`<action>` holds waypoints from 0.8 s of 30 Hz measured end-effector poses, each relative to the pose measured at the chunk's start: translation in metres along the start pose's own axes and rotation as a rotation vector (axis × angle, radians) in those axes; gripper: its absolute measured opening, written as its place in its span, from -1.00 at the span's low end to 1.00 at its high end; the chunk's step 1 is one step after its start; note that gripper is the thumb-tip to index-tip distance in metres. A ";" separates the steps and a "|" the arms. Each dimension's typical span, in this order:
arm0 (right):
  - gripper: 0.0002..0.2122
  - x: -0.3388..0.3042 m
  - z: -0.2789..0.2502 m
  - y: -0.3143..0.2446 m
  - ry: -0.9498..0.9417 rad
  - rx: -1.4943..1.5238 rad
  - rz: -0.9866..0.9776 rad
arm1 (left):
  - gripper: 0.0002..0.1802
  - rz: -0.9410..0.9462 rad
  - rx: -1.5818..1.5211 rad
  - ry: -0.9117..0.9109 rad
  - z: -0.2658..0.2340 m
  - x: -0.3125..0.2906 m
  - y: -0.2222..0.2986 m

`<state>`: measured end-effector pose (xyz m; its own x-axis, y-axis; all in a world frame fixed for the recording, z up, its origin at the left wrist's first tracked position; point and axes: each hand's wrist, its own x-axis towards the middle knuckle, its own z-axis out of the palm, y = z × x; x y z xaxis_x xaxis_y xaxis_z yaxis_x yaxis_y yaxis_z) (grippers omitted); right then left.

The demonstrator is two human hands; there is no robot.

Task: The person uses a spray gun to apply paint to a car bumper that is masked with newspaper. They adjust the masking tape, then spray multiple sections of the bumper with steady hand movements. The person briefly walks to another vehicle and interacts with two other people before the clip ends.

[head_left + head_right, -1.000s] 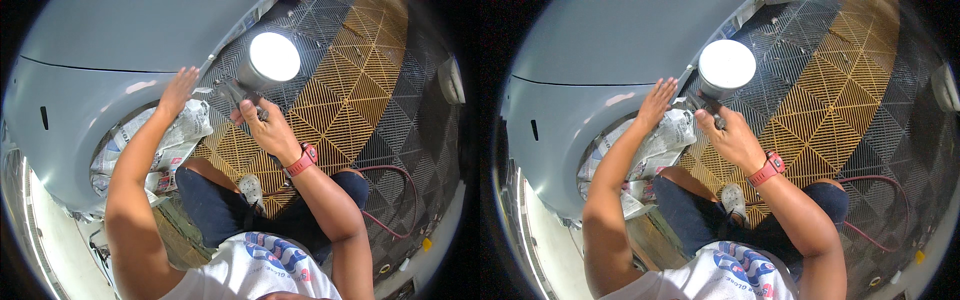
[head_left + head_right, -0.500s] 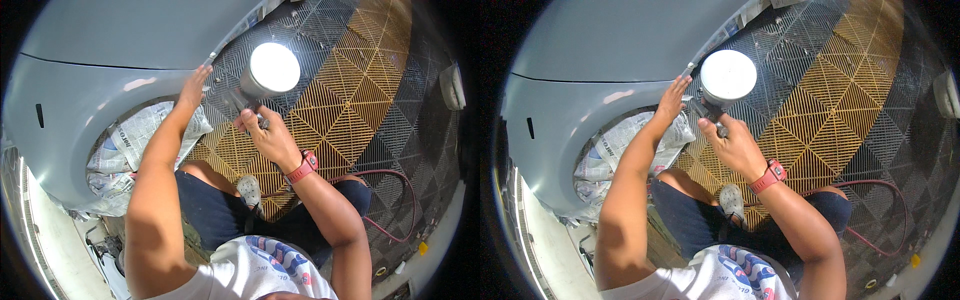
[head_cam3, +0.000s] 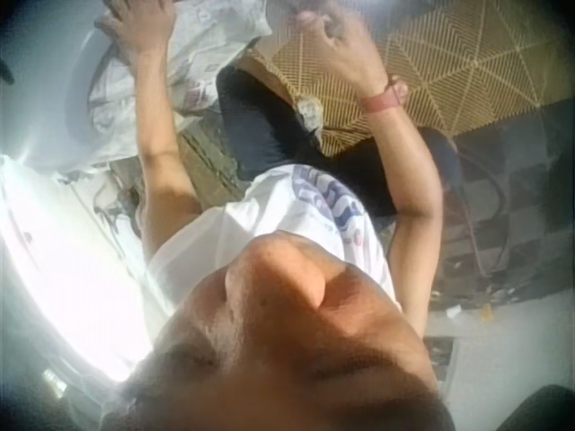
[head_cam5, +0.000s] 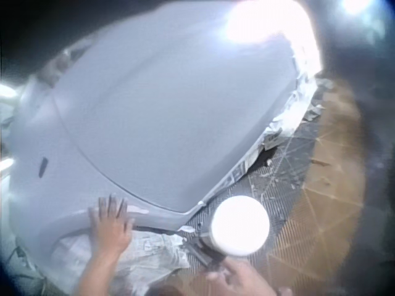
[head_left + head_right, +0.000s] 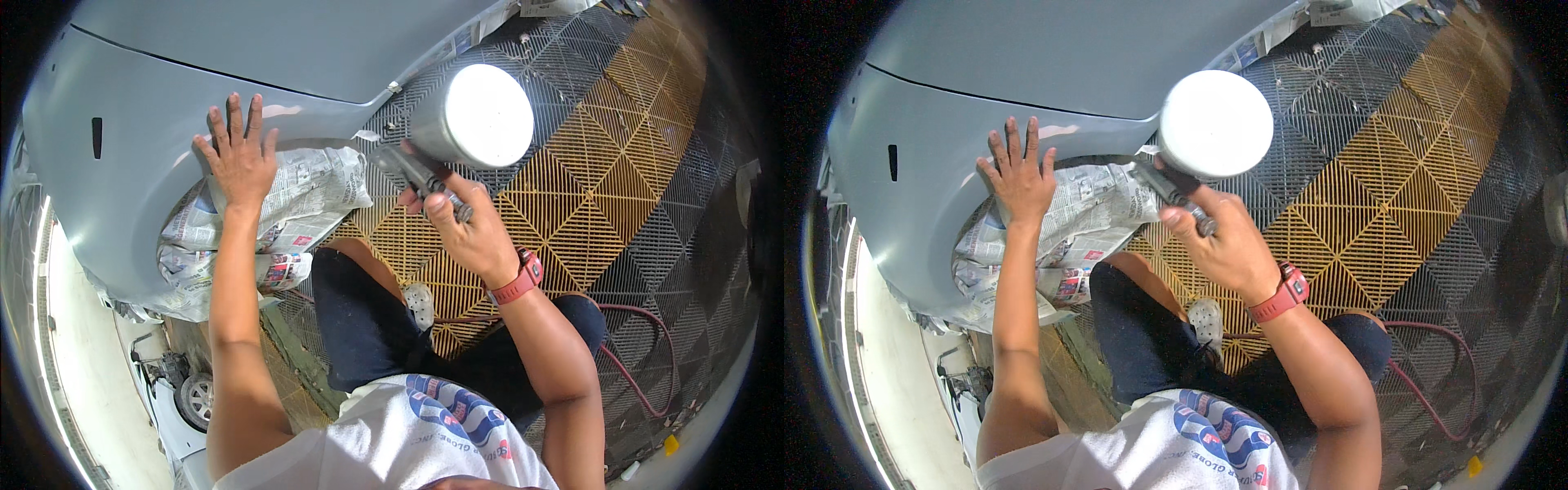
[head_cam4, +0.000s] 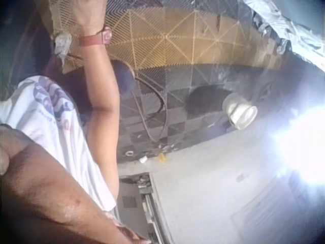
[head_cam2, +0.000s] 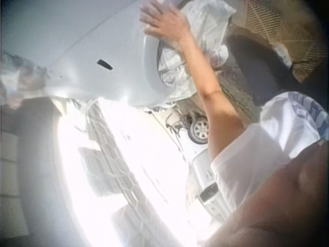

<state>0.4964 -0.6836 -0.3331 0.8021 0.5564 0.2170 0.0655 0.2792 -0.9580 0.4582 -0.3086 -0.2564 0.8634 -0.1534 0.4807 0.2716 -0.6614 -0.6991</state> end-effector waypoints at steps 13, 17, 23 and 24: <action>-0.34 -0.021 -0.008 0.013 0.096 -0.058 0.285 | -0.23 -0.313 -1.412 -1.271 0.125 0.023 0.261; -0.36 -0.018 -0.008 0.014 0.124 -0.056 0.275 | -0.28 -1.754 -2.629 -0.384 0.162 0.047 0.303; -0.38 -0.015 -0.001 0.014 0.127 -0.032 0.249 | -0.63 -2.013 -2.761 0.133 0.182 0.046 0.288; -0.38 -0.015 0.000 0.014 0.115 -0.034 0.252 | -0.66 -2.033 -2.744 0.175 0.181 0.038 0.281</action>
<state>0.4854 -0.6880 -0.3498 0.8578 0.5115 -0.0499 -0.1264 0.1157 -0.9852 0.6446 -0.3673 -0.5297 0.6867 0.5965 -0.4155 -0.4020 0.7878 0.4666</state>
